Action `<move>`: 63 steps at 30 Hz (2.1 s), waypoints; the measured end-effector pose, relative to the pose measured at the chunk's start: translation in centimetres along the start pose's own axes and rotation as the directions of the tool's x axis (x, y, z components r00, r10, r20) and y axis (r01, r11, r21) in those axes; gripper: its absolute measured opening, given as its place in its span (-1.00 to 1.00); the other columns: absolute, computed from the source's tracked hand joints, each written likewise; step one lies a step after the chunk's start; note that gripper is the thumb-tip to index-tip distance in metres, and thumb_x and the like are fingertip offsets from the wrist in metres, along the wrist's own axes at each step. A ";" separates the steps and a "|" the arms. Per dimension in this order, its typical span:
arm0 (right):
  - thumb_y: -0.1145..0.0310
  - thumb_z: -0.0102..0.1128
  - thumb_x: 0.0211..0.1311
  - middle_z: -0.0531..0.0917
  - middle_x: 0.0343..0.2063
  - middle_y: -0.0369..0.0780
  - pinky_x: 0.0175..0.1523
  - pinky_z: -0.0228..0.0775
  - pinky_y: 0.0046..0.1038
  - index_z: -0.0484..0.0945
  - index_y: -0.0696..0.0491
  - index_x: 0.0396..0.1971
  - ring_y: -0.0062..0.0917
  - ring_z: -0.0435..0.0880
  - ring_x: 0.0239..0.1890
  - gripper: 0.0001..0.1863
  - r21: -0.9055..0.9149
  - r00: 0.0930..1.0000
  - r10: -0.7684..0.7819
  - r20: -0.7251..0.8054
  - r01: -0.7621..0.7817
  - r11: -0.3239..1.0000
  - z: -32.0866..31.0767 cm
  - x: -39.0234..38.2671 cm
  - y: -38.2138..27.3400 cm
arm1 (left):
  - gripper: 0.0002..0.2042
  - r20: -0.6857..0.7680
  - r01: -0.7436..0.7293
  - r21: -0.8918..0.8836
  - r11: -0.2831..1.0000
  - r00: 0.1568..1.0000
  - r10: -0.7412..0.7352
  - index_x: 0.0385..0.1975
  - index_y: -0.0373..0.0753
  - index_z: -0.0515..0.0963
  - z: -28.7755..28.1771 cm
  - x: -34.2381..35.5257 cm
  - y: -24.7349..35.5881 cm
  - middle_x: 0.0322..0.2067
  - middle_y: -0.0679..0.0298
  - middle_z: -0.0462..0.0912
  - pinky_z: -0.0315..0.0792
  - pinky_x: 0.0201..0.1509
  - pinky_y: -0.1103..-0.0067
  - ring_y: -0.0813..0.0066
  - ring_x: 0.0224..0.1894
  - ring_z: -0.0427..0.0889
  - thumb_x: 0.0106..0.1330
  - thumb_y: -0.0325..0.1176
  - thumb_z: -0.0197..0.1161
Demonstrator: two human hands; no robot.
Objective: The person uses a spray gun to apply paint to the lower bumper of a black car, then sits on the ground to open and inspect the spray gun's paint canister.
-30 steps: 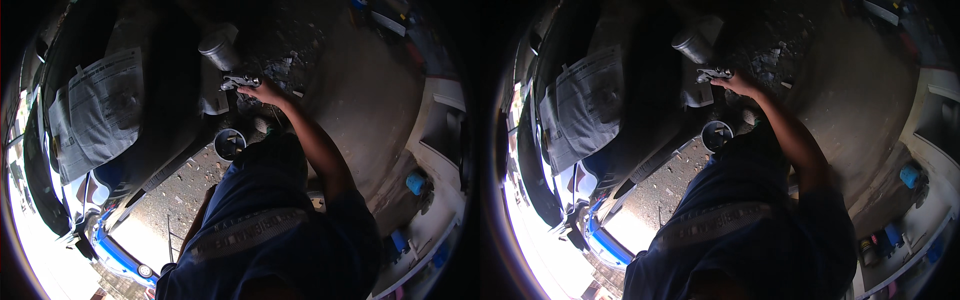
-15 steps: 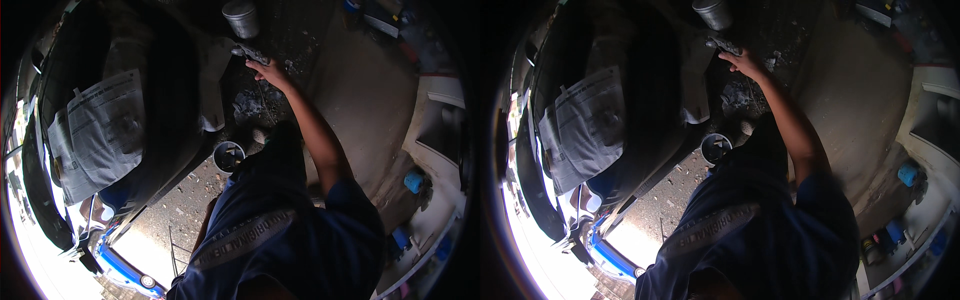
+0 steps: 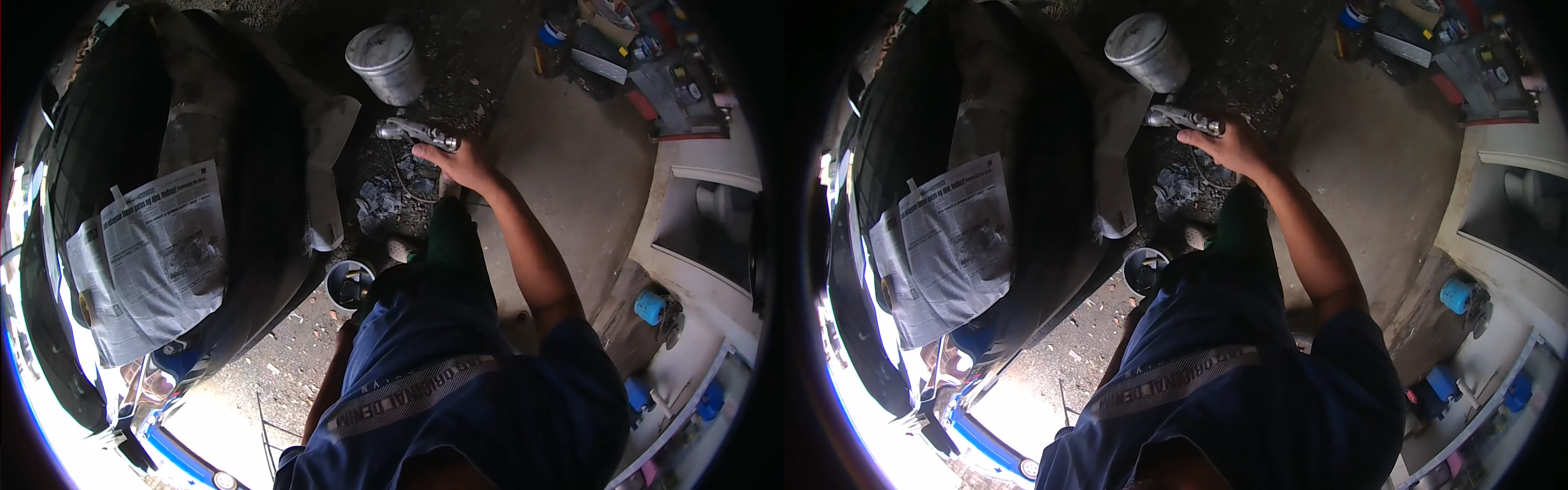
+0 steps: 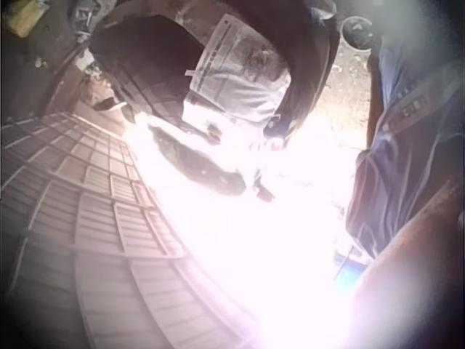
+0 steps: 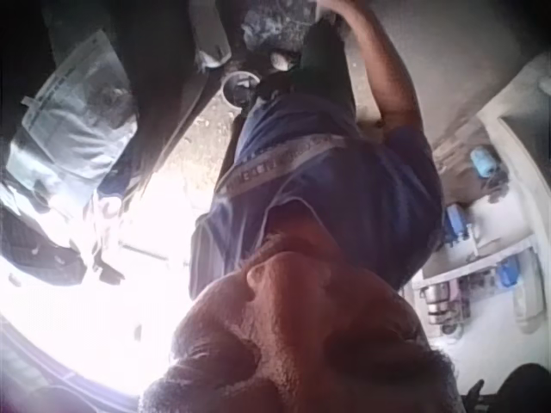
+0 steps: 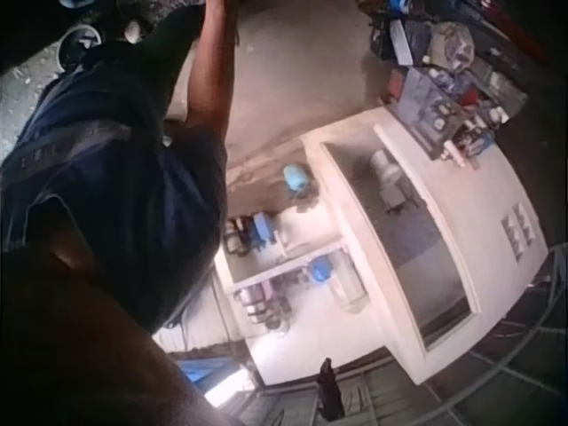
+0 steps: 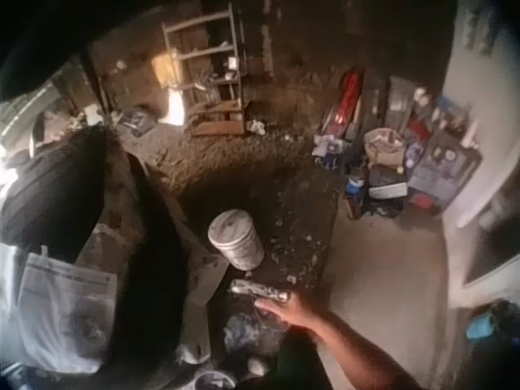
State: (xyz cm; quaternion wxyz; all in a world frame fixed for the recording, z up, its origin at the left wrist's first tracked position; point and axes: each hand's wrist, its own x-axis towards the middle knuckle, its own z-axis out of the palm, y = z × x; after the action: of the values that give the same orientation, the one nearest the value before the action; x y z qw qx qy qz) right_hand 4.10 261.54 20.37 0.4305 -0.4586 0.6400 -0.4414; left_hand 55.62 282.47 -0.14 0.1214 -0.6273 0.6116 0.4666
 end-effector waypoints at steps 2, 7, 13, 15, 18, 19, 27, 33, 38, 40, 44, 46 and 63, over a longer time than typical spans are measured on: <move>0.07 0.43 0.27 0.54 -0.68 -0.33 -0.47 0.43 -0.44 0.70 0.02 -0.03 -0.67 0.54 -0.62 -0.60 -0.085 0.997 -0.081 0.011 0.081 0.993 -0.6 0.6 0.3 | -0.69 -0.016 0.019 0.010 1.000 1.000 -0.019 -0.04 -0.29 0.56 -0.7 0.9 1.4 -0.08 -0.18 0.66 0.51 0.06 0.06 -0.17 0.01 0.64 0.44 -0.24 -0.02; 0.26 0.44 0.27 0.63 -0.62 -0.33 -0.56 0.30 -0.49 0.69 0.04 0.01 -0.71 0.46 -0.69 -0.66 -0.161 0.979 -0.203 0.032 0.206 0.965 -3.0 2.1 3.0 | -0.71 -0.045 0.063 0.119 0.991 0.997 -0.058 0.00 -0.22 0.55 -1.2 4.3 8.0 -0.09 -0.16 0.67 0.52 0.05 0.04 -0.19 0.00 0.64 0.45 -0.27 -0.04; 0.30 0.44 0.25 0.75 -0.46 -0.23 -0.47 0.44 -0.42 0.72 0.07 -0.10 -0.58 0.60 -0.63 -0.73 -0.103 0.974 0.167 0.154 -0.152 0.983 -11.9 9.2 4.2 | -0.72 -0.214 -0.138 0.378 0.916 0.949 0.232 0.01 -0.15 0.54 -5.2 13.4 21.3 -0.16 -0.15 0.69 0.58 -0.05 0.02 -0.23 -0.09 0.68 0.47 -0.33 -0.09; 0.29 0.41 0.27 0.69 -0.56 -0.30 -0.57 0.32 -0.45 0.72 0.10 -0.12 -0.68 0.47 -0.71 -0.75 -0.113 0.989 0.124 0.077 -0.115 0.987 -17.3 12.9 5.8 | -0.72 -0.359 -0.336 0.199 0.921 0.849 0.388 0.03 -0.20 0.56 -6.9 16.5 32.0 -0.20 -0.11 0.71 0.61 -0.12 0.13 -0.13 -0.19 0.71 0.47 -0.32 -0.04; 0.24 0.40 0.28 0.64 -0.63 -0.31 -0.58 0.30 -0.45 0.72 0.13 -0.18 -0.65 0.50 -0.71 -0.73 -0.264 0.987 0.142 0.070 -0.119 0.957 -24.1 18.7 5.7 | -0.71 -0.217 -0.123 -0.162 0.979 0.972 0.086 0.04 -0.25 0.58 -14.4 17.3 43.9 -0.16 0.00 0.70 0.58 0.00 0.31 0.20 -0.10 0.71 0.48 -0.28 0.04; 0.23 0.40 0.28 0.62 -0.65 -0.31 -0.58 0.29 -0.45 0.72 0.14 -0.22 -0.65 0.49 -0.71 -0.73 -0.303 0.987 0.157 0.037 -0.139 0.943 -26.4 20.3 4.9 | -0.71 -0.140 -0.020 -0.357 0.934 0.990 -0.033 0.04 -0.26 0.58 -19.6 15.8 49.5 -0.13 0.07 0.70 0.54 0.06 0.39 0.35 -0.04 0.67 0.49 -0.26 0.06; 0.11 0.36 0.34 0.59 -0.63 -0.33 -0.60 0.24 -0.51 0.71 0.13 -0.30 -0.65 0.44 -0.74 -0.67 -0.286 0.999 0.050 0.008 -0.046 0.957 -32.0 31.2 0.5 | -0.63 -0.963 -0.764 -0.231 0.602 0.270 -0.027 0.06 -0.32 0.53 -52.6 8.9 45.8 -0.12 0.22 0.65 0.49 0.10 0.41 0.42 -0.05 0.62 0.46 -0.21 -0.03; 0.11 0.20 0.47 0.73 -0.36 -0.31 -0.60 0.24 -0.57 0.67 0.15 -0.14 -0.73 0.41 -0.71 -0.64 -0.292 0.985 -0.030 0.173 0.081 0.953 -29.0 33.0 -3.6 | -0.66 -0.939 -0.824 -0.245 0.511 0.071 -0.337 0.08 -0.30 0.55 -70.0 1.7 31.9 -0.01 0.10 0.66 0.51 0.11 0.37 0.20 0.07 0.64 0.46 -0.24 0.07; 0.29 0.30 0.38 0.76 -0.26 -0.28 -0.56 0.31 -0.57 0.63 0.15 0.00 -0.71 0.48 -0.64 -0.69 -0.254 0.945 -0.027 0.325 0.115 0.960 -28.0 31.6 -6.3 | -0.60 -0.917 -0.955 -0.240 0.176 0.163 -0.365 0.18 -0.26 0.50 -65.3 2.2 30.7 0.08 0.02 0.64 0.55 0.10 0.40 0.21 0.14 0.64 0.47 -0.16 0.15; 0.38 0.38 0.28 0.76 -0.21 -0.26 -0.52 0.38 -0.58 0.61 0.15 0.09 -0.69 0.54 -0.56 -0.60 -0.323 0.931 -0.018 0.365 0.145 0.935 -29.1 32.6 -9.0 | -0.50 -0.970 -0.973 -0.154 0.171 0.116 -0.213 0.29 -0.23 0.43 -59.7 5.4 35.1 0.09 -0.05 0.65 0.59 0.05 0.44 0.21 0.14 0.66 0.48 -0.06 0.16; 0.36 0.43 0.23 0.74 -0.12 -0.01 -0.09 0.56 -0.31 0.59 0.09 0.16 -0.22 0.76 -0.24 -0.52 -0.530 0.778 -0.230 0.584 0.581 0.618 -29.9 38.5 -11.2 | -0.48 -0.910 -0.770 -0.395 0.501 0.403 -0.098 0.15 -0.32 0.53 -40.3 6.5 50.0 0.01 0.17 0.66 0.48 0.15 0.49 0.41 0.03 0.64 0.48 0.04 0.17; 0.41 0.41 0.23 0.71 -0.02 0.00 -0.01 0.55 -0.30 0.56 0.09 0.20 -0.17 0.75 -0.09 -0.49 -0.459 0.734 -0.296 0.612 0.634 0.622 -27.6 41.3 -10.1 | -0.60 -0.793 -0.659 -0.588 0.469 0.585 -0.171 0.15 -0.32 0.54 -30.5 9.5 51.8 -0.03 0.20 0.69 0.49 0.15 0.49 0.42 0.02 0.64 0.56 -0.12 0.11; -0.26 0.05 0.41 0.68 -0.09 0.14 -0.58 0.23 -0.67 0.30 0.35 0.19 -0.67 0.43 -0.73 -0.14 0.430 0.546 -0.621 0.562 0.449 0.784 2.9 38.3 18.6 | -0.73 -0.397 -0.075 -0.292 0.953 0.916 -0.049 -0.07 -0.25 0.61 10.8 56.4 45.3 -0.16 -0.01 0.72 0.61 -0.04 0.19 -0.02 -0.09 0.72 0.30 -0.34 0.12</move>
State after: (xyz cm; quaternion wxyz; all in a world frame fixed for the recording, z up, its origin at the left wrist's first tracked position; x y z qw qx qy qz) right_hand -4.97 227.57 -3.81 0.5270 -0.7057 0.2078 -0.4255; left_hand 0.69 243.32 -28.39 -0.1061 -0.7163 0.5493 0.4171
